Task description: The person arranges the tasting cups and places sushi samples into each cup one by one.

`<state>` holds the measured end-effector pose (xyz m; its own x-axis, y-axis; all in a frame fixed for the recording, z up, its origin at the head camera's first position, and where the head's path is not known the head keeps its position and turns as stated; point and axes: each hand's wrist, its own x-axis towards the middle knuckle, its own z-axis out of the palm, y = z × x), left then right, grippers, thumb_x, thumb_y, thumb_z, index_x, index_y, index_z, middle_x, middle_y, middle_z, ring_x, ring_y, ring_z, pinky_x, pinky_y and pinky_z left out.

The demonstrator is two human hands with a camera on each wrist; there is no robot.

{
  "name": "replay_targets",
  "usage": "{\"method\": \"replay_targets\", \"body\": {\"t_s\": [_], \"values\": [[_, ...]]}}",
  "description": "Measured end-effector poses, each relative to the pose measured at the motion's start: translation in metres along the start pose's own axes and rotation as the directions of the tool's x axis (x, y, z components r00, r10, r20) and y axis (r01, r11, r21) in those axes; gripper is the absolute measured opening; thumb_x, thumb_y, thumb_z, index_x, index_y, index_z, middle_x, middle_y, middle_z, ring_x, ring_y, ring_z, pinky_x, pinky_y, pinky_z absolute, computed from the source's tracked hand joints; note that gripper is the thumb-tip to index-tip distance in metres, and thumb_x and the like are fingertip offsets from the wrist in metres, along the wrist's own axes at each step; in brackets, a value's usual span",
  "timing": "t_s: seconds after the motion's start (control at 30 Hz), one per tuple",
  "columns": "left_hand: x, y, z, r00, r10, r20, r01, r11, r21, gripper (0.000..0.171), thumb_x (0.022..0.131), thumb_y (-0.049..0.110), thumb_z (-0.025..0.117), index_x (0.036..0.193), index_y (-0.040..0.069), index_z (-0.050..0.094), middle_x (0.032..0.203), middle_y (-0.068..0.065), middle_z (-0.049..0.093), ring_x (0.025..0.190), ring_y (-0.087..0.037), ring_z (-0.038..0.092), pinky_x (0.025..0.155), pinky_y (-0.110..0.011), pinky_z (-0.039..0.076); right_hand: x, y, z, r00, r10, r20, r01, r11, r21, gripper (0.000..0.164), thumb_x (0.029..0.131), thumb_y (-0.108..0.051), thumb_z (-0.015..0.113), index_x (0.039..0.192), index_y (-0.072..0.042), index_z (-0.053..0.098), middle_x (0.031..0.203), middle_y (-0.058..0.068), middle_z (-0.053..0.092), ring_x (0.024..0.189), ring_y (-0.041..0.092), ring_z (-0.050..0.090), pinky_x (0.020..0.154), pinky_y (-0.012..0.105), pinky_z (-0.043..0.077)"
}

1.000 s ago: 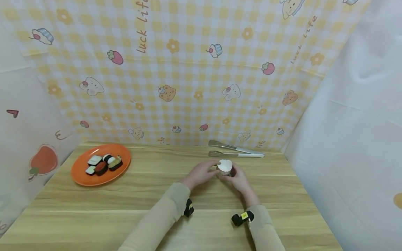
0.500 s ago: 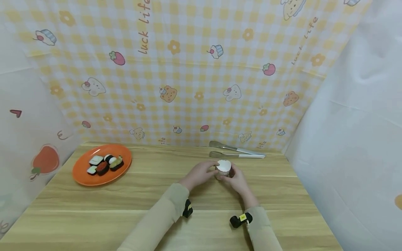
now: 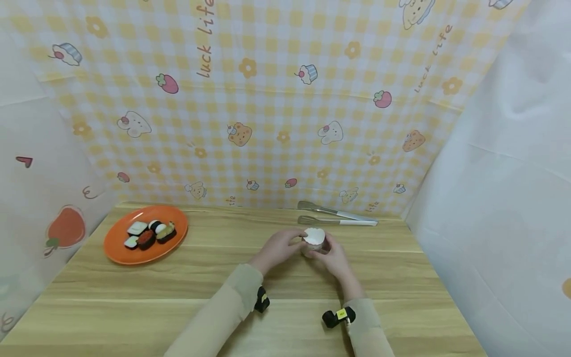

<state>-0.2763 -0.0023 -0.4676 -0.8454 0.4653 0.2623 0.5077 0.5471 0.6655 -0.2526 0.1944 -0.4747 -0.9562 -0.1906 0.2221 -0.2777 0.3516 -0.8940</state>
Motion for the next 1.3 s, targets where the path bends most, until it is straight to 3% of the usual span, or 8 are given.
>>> {"method": "replay_targets", "body": {"t_s": [0.27, 0.53, 0.67, 0.87, 1.07, 1.3], "values": [[-0.005, 0.001, -0.003, 1.000, 0.012, -0.017, -0.012, 1.000, 0.026, 0.029, 0.093, 0.027, 0.064, 0.117, 0.012, 0.066, 0.126, -0.005, 0.061, 0.119, -0.022, 0.054, 0.104, -0.038, 0.042, -0.003, -0.002, 0.004, 1.000, -0.021, 0.016, 0.021, 1.000, 0.001, 0.062, 0.080, -0.001, 0.076, 0.134, 0.010, 0.045, 0.123, 0.022, 0.057, 0.112, 0.035, 0.056, 0.096, 0.048, 0.048], [-0.010, 0.002, -0.008, 0.999, 0.017, -0.034, -0.015, 0.998, 0.064, 0.026, 0.092, 0.029, 0.065, 0.112, 0.013, 0.067, 0.122, -0.004, 0.063, 0.115, -0.021, 0.057, 0.100, -0.038, 0.045, 0.004, 0.028, 0.012, 1.000, -0.024, -0.010, 0.024, 0.999, 0.025, 0.065, 0.078, -0.009, 0.080, 0.134, 0.001, 0.048, 0.123, 0.016, 0.058, 0.111, 0.031, 0.056, 0.098, 0.047, 0.047], [-0.013, 0.001, -0.010, 0.999, 0.035, -0.034, -0.032, 0.996, 0.078, 0.023, 0.093, 0.028, 0.065, 0.110, 0.013, 0.068, 0.119, -0.004, 0.064, 0.113, -0.021, 0.057, 0.099, -0.039, 0.046, 0.003, 0.027, 0.015, 0.999, -0.033, -0.013, 0.033, 0.999, 0.019, 0.065, 0.076, -0.013, 0.082, 0.132, -0.002, 0.051, 0.119, 0.010, 0.061, 0.108, 0.026, 0.058, 0.095, 0.044, 0.049], [-0.015, -0.002, -0.011, 0.998, 0.065, -0.014, -0.063, 0.992, 0.106, 0.018, 0.093, 0.027, 0.065, 0.104, 0.014, 0.069, 0.123, -0.005, 0.062, 0.116, -0.022, 0.055, 0.100, -0.039, 0.045, 0.000, 0.020, 0.020, 0.999, -0.038, -0.007, 0.038, 0.999, 0.026, 0.062, 0.076, -0.007, 0.081, 0.130, 0.000, 0.052, 0.118, 0.012, 0.061, 0.107, 0.028, 0.058, 0.094, 0.044, 0.049], [-0.017, 0.000, -0.014, 0.994, 0.108, -0.011, -0.105, 0.983, 0.151, 0.012, 0.092, 0.027, 0.066, 0.097, 0.017, 0.070, 0.126, -0.008, 0.060, 0.116, -0.025, 0.055, 0.099, -0.041, 0.046, 0.000, 0.022, 0.023, 0.999, -0.039, 0.001, 0.039, 0.999, 0.026, 0.066, 0.075, -0.013, 0.083, 0.132, -0.004, 0.051, 0.117, 0.008, 0.061, 0.106, 0.024, 0.059, 0.093, 0.040, 0.051], [-0.022, 0.003, -0.018, 0.995, 0.104, -0.012, -0.101, 0.984, 0.147, 0.010, 0.091, 0.029, 0.066, 0.094, 0.020, 0.069, 0.129, -0.009, 0.058, 0.119, -0.026, 0.053, 0.101, -0.041, 0.045, -0.002, 0.018, 0.024, 0.999, -0.040, -0.002, 0.040, 0.999, 0.026, 0.067, 0.075, -0.015, 0.083, 0.133, -0.004, 0.051, 0.119, 0.007, 0.061, 0.106, 0.025, 0.059, 0.092, 0.040, 0.051]]}}
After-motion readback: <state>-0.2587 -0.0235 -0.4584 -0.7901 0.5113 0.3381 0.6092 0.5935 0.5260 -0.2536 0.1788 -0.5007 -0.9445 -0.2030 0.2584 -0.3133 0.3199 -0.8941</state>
